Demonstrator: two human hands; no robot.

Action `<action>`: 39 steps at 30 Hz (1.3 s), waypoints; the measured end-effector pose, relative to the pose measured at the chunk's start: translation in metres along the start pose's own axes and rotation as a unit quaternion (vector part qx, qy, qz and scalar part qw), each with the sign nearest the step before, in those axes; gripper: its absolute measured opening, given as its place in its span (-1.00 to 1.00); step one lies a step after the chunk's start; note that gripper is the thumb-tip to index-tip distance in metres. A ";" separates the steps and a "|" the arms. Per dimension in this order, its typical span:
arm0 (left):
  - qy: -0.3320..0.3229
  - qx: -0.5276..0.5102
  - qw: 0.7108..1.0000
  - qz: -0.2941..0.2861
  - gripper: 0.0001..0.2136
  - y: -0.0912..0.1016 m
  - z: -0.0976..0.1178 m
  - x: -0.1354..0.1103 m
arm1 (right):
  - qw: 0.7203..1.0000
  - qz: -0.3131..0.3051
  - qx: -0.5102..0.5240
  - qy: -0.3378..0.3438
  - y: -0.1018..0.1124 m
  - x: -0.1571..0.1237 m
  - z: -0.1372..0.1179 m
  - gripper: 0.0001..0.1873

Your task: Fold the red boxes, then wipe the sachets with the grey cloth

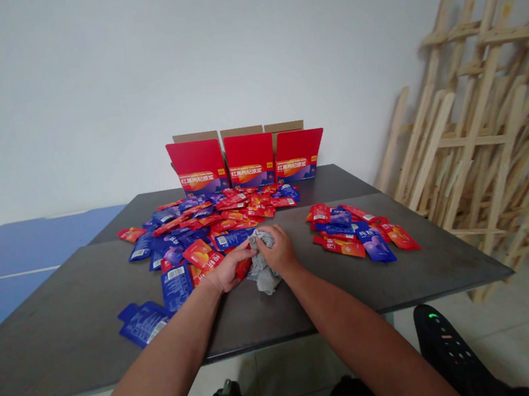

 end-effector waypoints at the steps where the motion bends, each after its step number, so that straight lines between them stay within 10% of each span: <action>1: 0.002 0.012 1.000 0.001 -0.46 0.001 0.000 0.000 | 1.000 0.007 -0.008 -0.004 0.002 0.001 0.001 -0.81; 13: 0.018 -0.129 0.991 0.030 -0.45 0.008 0.004 -0.001 | 0.989 0.084 -0.053 -0.112 0.019 0.008 0.031 -0.78; 24: -0.004 -0.258 0.964 0.067 -0.67 0.021 0.011 0.004 | 0.966 -0.179 -0.032 0.185 -0.029 -0.028 -0.036 -0.77; 39: 0.042 -0.200 0.976 -0.073 -0.38 -0.004 0.002 -0.001 | 0.993 -0.037 -0.106 0.027 -0.004 -0.005 0.000 -0.77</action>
Point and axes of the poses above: each hand's wrist, its own x-axis towards the middle knuckle, its own y-axis out of the back of the hand, z = x × y, the point moved 8 cm from there along x, towards the middle knuckle, and after that the axes turned 2 degrees about -x, right-handed, at the moved point
